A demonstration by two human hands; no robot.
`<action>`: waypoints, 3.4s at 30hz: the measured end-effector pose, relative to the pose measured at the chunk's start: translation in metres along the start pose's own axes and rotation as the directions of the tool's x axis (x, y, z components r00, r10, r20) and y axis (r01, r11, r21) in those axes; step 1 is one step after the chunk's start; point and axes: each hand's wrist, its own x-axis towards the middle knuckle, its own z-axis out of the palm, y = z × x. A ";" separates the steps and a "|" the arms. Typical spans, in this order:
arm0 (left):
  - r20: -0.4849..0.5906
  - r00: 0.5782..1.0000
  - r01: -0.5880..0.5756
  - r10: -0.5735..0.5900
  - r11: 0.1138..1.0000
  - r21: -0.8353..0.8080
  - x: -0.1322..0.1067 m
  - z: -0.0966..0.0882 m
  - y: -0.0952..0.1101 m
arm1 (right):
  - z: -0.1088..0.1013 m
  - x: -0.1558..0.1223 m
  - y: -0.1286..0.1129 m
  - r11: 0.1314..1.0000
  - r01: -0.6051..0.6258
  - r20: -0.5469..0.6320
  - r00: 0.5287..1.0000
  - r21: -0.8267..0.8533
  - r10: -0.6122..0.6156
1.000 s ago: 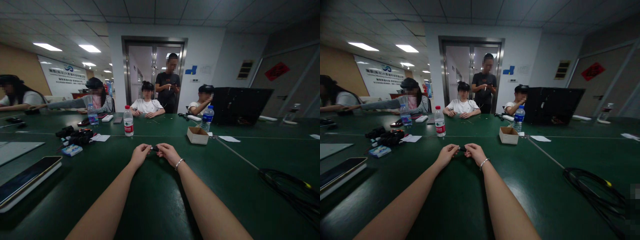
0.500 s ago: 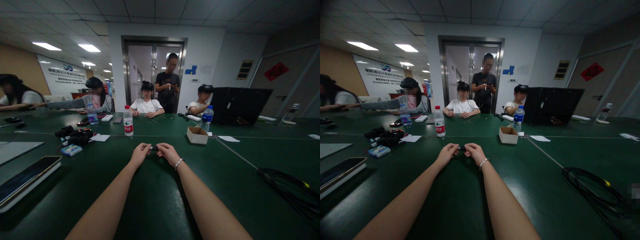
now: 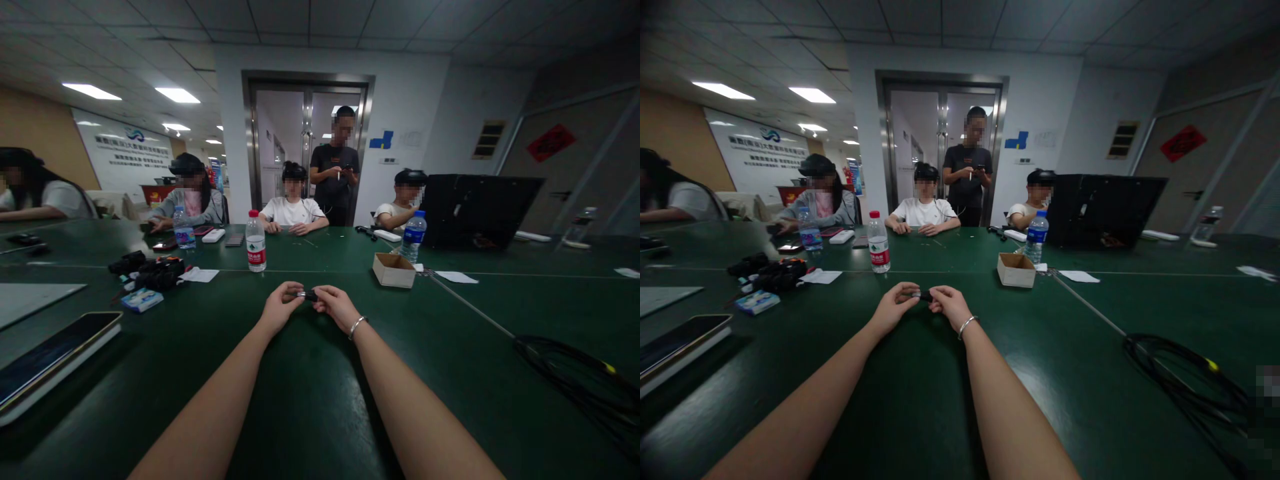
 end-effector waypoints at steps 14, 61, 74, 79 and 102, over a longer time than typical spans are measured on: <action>-0.053 0.979 0.199 -0.196 0.978 0.065 0.002 0.003 -0.003 | 0.001 0.000 0.000 1.000 -0.004 -0.011 1.000 -0.026 0.004; 0.018 0.998 0.062 -0.061 0.998 -0.026 0.002 0.000 -0.004 | 0.000 0.001 0.001 1.000 -0.006 -0.023 1.000 -0.015 0.005; 0.012 0.996 0.082 -0.083 0.995 0.049 0.001 -0.001 0.000 | -0.003 0.003 0.003 1.000 -0.012 -0.015 1.000 -0.009 0.012; 0.018 0.999 0.039 -0.038 0.998 -0.045 0.001 -0.001 -0.002 | -0.001 0.001 0.000 1.000 -0.009 -0.014 1.000 0.000 0.009; 0.002 0.991 0.134 -0.134 0.991 0.022 0.000 0.004 0.001 | 0.001 -0.002 -0.001 1.000 0.010 0.014 1.000 -0.011 -0.009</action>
